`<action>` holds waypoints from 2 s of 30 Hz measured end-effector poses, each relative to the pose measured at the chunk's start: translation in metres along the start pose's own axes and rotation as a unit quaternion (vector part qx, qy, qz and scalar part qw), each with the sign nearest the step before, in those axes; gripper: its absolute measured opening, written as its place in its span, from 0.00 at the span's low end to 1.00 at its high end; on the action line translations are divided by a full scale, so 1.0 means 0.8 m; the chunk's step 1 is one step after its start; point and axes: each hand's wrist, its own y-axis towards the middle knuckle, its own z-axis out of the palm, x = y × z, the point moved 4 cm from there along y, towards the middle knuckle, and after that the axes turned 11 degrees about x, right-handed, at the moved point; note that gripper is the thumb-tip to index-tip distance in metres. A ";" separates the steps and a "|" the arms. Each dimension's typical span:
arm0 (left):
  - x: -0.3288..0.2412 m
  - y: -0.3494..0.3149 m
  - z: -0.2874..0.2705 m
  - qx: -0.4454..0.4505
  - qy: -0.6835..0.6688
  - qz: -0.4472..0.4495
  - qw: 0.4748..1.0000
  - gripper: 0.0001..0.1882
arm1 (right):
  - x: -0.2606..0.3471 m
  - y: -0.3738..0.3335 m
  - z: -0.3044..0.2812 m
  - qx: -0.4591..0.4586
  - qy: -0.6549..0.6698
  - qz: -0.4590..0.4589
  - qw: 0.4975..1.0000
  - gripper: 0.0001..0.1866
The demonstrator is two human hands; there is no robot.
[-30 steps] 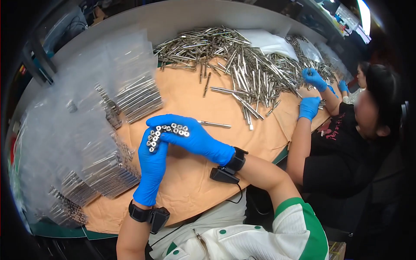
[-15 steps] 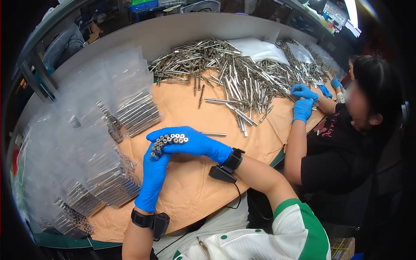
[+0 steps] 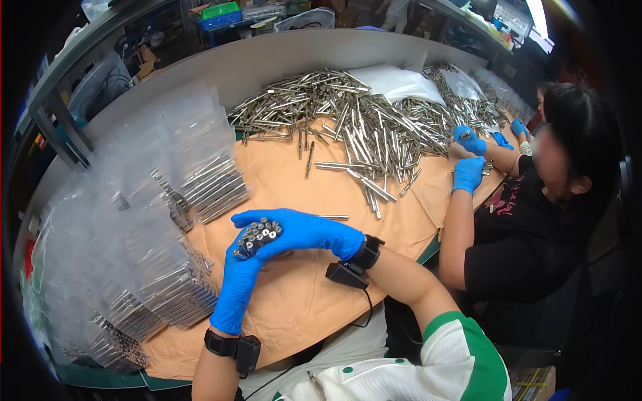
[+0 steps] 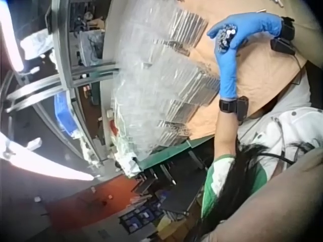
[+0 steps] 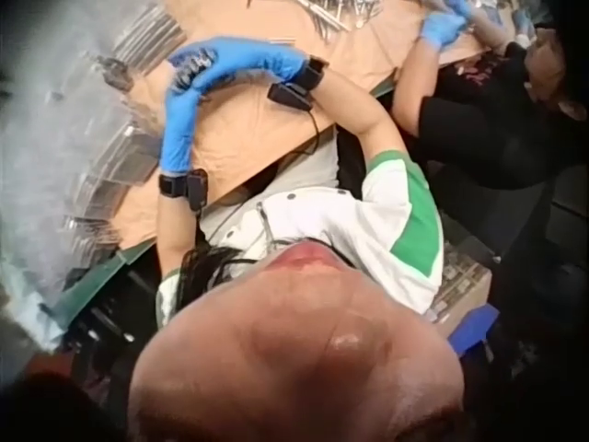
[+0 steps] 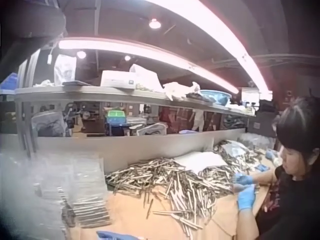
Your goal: The person gathers metal rods by hand, aligns them into a bundle, and slides the bundle into a plastic bag. After placing the filled bag aside, the person reaches for more metal rods from a pile to begin another bundle.
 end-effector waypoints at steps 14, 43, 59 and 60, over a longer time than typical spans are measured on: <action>-0.001 0.004 0.011 -0.004 -0.040 0.093 0.995 0.13 | -0.004 0.002 0.002 0.026 0.044 0.058 0.997 0.23; -0.020 0.002 -0.001 0.007 -0.005 0.067 0.998 0.18 | 0.001 0.002 0.002 -0.004 0.074 0.020 0.997 0.29; 0.004 0.011 -0.018 0.030 -0.026 0.043 0.998 0.11 | -0.007 0.004 0.003 0.000 0.119 0.062 0.991 0.23; 0.006 0.011 -0.018 0.024 -0.026 0.053 0.998 0.10 | -0.010 0.003 0.002 -0.005 0.112 0.061 0.992 0.22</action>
